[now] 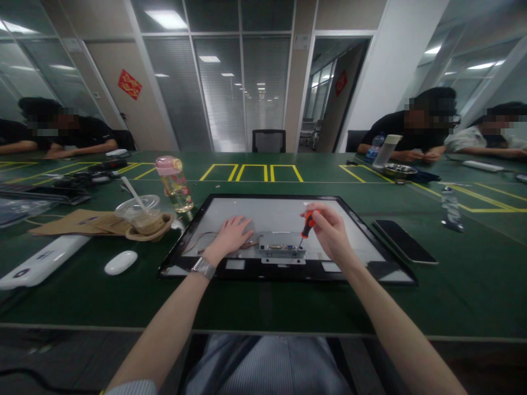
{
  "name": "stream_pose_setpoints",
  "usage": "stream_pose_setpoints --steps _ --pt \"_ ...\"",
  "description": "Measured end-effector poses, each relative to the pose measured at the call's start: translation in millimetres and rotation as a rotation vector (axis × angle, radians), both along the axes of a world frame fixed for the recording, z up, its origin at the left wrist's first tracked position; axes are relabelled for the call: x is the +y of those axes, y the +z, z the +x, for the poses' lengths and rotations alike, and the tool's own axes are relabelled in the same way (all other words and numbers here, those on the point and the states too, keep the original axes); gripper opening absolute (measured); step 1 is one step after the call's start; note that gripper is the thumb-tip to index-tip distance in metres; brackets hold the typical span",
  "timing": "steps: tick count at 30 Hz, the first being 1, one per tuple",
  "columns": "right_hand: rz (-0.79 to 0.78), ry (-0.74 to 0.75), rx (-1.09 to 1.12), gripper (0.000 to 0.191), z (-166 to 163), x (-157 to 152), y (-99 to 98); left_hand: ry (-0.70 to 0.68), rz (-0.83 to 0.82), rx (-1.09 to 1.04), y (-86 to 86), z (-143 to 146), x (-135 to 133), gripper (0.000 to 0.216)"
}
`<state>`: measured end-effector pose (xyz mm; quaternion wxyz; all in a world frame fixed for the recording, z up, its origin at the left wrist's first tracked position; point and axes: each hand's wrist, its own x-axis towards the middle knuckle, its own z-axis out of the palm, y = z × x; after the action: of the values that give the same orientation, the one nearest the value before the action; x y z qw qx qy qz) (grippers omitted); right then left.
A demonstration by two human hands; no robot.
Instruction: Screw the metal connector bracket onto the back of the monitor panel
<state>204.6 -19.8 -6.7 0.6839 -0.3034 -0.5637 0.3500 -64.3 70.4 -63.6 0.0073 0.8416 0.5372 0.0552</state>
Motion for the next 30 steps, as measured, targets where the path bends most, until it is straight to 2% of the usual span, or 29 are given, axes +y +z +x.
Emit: stream_pose_setpoints --steps 5,7,11,14,17,25,30 --pt "-0.033 0.098 0.021 0.02 -0.8 -2.1 5.0 -0.014 -0.011 -0.013 0.5 -0.9 0.2 0.052" --pt "-0.021 0.12 0.037 0.02 -1.3 -2.0 5.0 -0.013 -0.014 -0.015 1.4 -0.9 -0.2 0.052" --pt "0.0 0.064 -0.029 0.016 0.8 0.5 1.5 -0.015 -0.021 -0.013 2.8 -0.9 -1.3 0.052" --pt "-0.023 0.026 -0.092 0.022 2.0 1.0 0.7 -0.01 -0.019 -0.021 3.1 -0.9 -2.0 0.052" --pt "-0.031 0.035 -0.079 0.028 1.0 0.0 2.5 -0.011 -0.018 -0.021 3.1 -0.6 -2.3 0.052" --pt "-0.021 0.055 -0.068 0.024 2.1 1.3 2.0 -0.017 -0.014 -0.022 0.4 -0.8 -0.3 0.053" --pt "0.015 -0.094 -0.159 0.02 3.0 3.0 -3.0 -0.021 -0.022 -0.026 1.2 -1.5 -0.4 0.053"
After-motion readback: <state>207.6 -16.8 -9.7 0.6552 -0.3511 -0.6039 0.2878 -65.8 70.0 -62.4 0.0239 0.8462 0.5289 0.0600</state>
